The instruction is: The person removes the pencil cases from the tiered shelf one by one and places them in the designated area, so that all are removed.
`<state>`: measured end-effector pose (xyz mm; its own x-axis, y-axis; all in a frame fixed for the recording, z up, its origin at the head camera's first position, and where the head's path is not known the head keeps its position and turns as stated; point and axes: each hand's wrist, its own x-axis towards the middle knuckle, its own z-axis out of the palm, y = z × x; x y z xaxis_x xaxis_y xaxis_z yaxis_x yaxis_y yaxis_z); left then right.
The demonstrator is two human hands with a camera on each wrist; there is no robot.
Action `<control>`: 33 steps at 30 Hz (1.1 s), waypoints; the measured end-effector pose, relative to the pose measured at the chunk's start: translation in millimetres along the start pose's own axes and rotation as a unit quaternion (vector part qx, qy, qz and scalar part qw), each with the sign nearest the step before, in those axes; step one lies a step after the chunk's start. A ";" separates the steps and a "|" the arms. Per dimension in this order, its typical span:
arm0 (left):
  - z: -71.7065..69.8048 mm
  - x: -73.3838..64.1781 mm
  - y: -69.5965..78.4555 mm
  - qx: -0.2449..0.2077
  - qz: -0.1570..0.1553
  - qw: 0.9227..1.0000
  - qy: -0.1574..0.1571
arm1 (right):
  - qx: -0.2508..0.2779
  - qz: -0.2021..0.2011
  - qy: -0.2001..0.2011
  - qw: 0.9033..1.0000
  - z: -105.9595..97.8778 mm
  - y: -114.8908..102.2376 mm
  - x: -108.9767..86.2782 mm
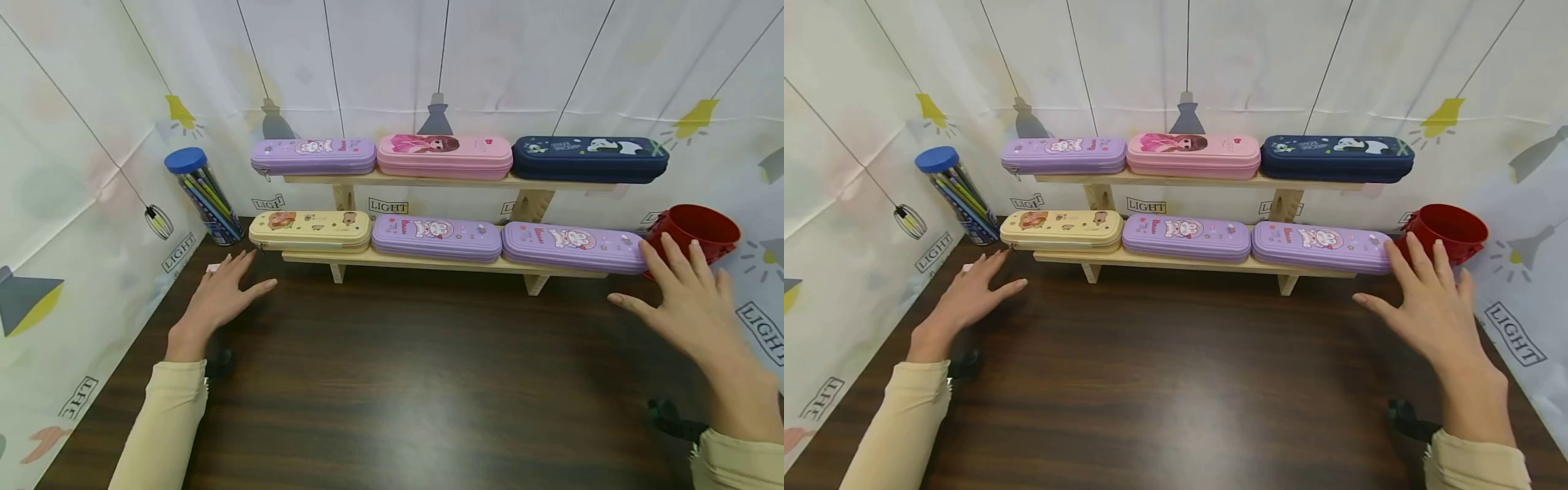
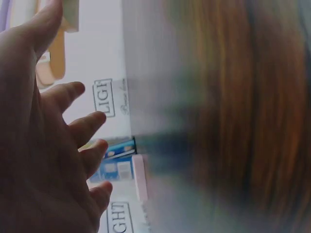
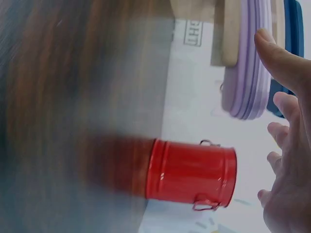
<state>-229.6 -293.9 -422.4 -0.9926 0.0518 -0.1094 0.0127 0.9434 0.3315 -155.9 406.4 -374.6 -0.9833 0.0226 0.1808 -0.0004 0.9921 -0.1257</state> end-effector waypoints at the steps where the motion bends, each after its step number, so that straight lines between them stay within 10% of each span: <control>1: 0.5 0.9 1.5 -0.006 0.001 1.000 -0.002 | 0.001 -0.005 0.002 1.000 -1.0 -2.4 1.1; 24: 15.4 15.5 40.5 -0.220 -0.025 0.973 -0.062 | 0.036 -0.101 -0.009 0.994 5.0 -70.1 41.2; 29: 19.6 17.6 49.6 -0.317 -0.010 0.947 -0.050 | 0.041 -0.121 -0.007 0.992 8.3 -78.7 49.5; 33: 26.9 22.5 54.9 -0.435 -0.001 0.900 -0.040 | 0.044 -0.133 -0.009 0.990 9.8 -85.9 57.0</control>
<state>-248.0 -232.1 -431.9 -0.9801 0.1069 -0.1673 -0.1234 0.3320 0.9352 -213.7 321.2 -363.1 -0.9493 -0.2408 0.2021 -0.2747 0.9480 -0.1606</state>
